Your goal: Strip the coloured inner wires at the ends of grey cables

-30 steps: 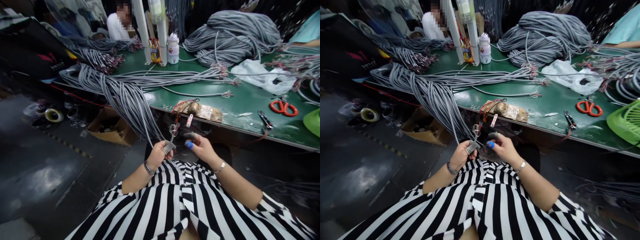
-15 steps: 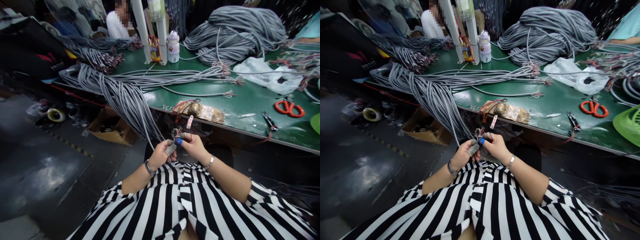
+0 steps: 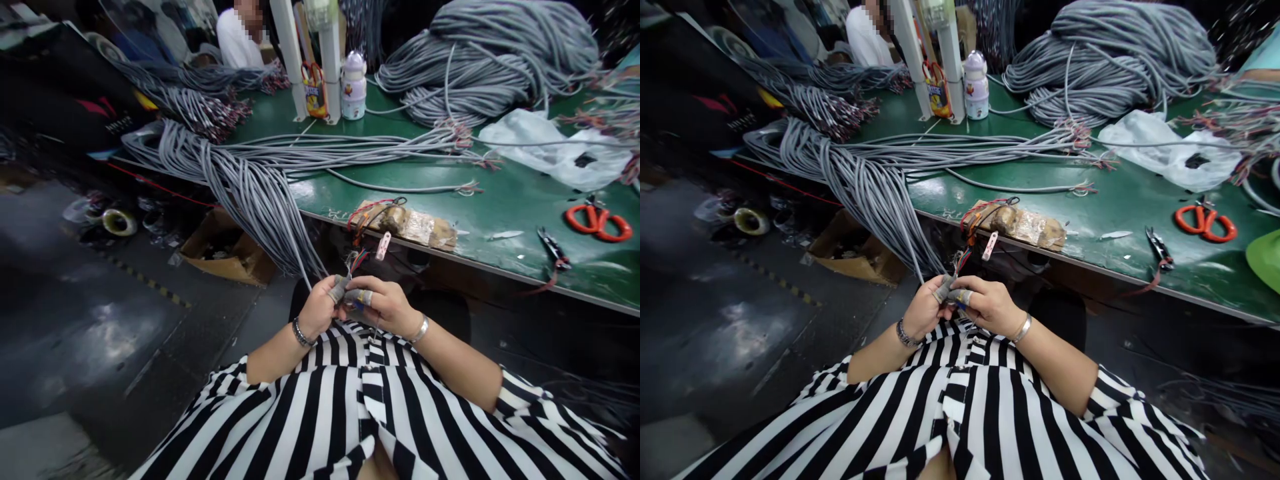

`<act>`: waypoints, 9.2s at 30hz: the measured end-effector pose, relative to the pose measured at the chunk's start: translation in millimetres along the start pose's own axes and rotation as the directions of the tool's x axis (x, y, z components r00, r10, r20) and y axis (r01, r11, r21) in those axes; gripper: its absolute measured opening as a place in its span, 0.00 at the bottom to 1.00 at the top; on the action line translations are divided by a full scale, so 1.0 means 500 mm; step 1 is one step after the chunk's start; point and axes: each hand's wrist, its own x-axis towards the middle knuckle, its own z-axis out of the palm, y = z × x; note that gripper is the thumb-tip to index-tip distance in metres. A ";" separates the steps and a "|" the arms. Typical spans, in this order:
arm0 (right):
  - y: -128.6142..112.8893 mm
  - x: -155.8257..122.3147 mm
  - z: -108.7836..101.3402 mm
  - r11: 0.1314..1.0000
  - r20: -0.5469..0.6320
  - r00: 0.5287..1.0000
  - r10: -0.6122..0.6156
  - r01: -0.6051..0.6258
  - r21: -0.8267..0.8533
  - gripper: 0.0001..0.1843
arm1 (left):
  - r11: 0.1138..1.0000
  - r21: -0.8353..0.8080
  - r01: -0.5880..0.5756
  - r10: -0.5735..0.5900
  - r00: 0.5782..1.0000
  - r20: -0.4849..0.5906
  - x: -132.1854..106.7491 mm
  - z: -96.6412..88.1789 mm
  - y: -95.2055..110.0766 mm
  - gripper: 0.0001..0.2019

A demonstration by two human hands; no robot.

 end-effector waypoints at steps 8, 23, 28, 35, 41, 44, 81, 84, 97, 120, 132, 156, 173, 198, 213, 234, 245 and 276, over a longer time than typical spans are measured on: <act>-0.036 -0.013 0.001 0.890 0.033 0.968 0.247 -0.240 0.388 0.11 | 0.994 0.001 -0.113 0.113 0.991 -0.071 0.003 -0.003 -0.011 0.23; -0.025 0.037 0.016 0.345 0.151 0.753 0.640 -0.458 0.819 0.27 | 0.988 -0.102 -0.118 0.129 0.986 0.104 0.004 -0.056 -0.037 0.26; -0.039 0.065 0.044 -0.019 0.328 0.661 0.674 -0.429 0.903 0.19 | 0.995 -0.070 -0.077 0.091 0.973 0.214 -0.002 -0.071 -0.043 0.25; 0.012 0.030 0.061 -0.132 0.322 0.360 0.875 -0.463 0.876 0.17 | 0.994 0.064 -0.091 0.063 0.934 0.352 -0.015 -0.079 -0.032 0.25; 0.017 -0.029 0.045 0.198 0.207 0.580 0.788 -0.557 0.806 0.16 | 0.971 0.104 -0.213 0.189 0.960 0.207 -0.008 -0.080 -0.033 0.22; 0.002 -0.037 0.025 0.078 0.330 0.586 0.740 -0.563 0.823 0.18 | 0.944 0.219 -0.248 0.187 0.946 0.264 -0.008 -0.079 -0.027 0.22; -0.031 0.057 0.024 0.943 -0.084 0.959 0.271 -0.247 0.225 0.07 | 0.973 -0.217 -0.075 0.122 0.970 0.208 0.029 -0.085 -0.057 0.25; -0.028 0.058 0.021 0.889 -0.088 0.907 0.412 -0.379 0.256 0.06 | 0.973 -0.223 -0.061 0.116 0.963 0.242 0.032 -0.083 -0.058 0.25; -0.016 0.022 0.007 0.948 -0.139 0.954 0.267 -0.234 0.216 0.08 | 0.982 -0.085 -0.171 0.178 0.980 0.084 0.028 -0.082 -0.051 0.23; -0.012 0.003 -0.035 0.969 -0.014 0.973 0.231 -0.229 0.096 0.07 | 0.430 0.696 -0.574 0.600 0.758 0.254 0.016 -0.079 -0.041 0.05; -0.038 -0.019 0.002 0.922 0.057 0.984 0.171 -0.140 -0.362 0.12 | 0.819 0.436 -0.372 0.436 0.899 -0.051 0.025 -0.059 -0.010 0.10; -0.011 0.003 0.004 0.674 -0.053 0.729 0.683 -0.600 0.431 0.18 | 0.861 0.347 -0.372 0.434 0.893 -0.120 0.013 -0.044 -0.033 0.13; -0.015 0.014 0.056 0.233 0.126 0.509 0.852 -0.583 0.778 0.18 | 0.764 0.443 -0.470 0.535 0.844 -0.027 0.016 -0.046 -0.045 0.12; -0.011 0.012 0.053 0.329 0.121 0.590 0.799 -0.596 0.733 0.14 | 0.805 0.428 -0.410 0.474 0.879 -0.048 0.019 -0.037 -0.040 0.11; 0.025 -0.030 0.017 0.646 0.117 0.732 0.671 -0.655 0.391 0.09 | 0.923 0.224 -0.313 0.333 0.941 -0.060 0.029 -0.058 -0.027 0.18; 0.091 0.057 -0.047 0.214 0.091 0.475 0.875 -0.549 0.808 0.28 | 0.948 0.167 -0.272 0.220 0.936 0.274 0.143 -0.007 0.040 0.23; 0.083 0.082 -0.032 0.082 0.146 0.466 0.873 -0.434 0.897 0.32 | 0.963 0.153 -0.221 0.166 0.938 0.305 0.148 0.004 0.061 0.24; 0.089 0.048 -0.023 -0.135 0.267 0.401 0.877 -0.327 0.935 0.31 | 0.925 0.272 -0.264 0.139 0.904 0.405 0.047 -0.034 0.052 0.19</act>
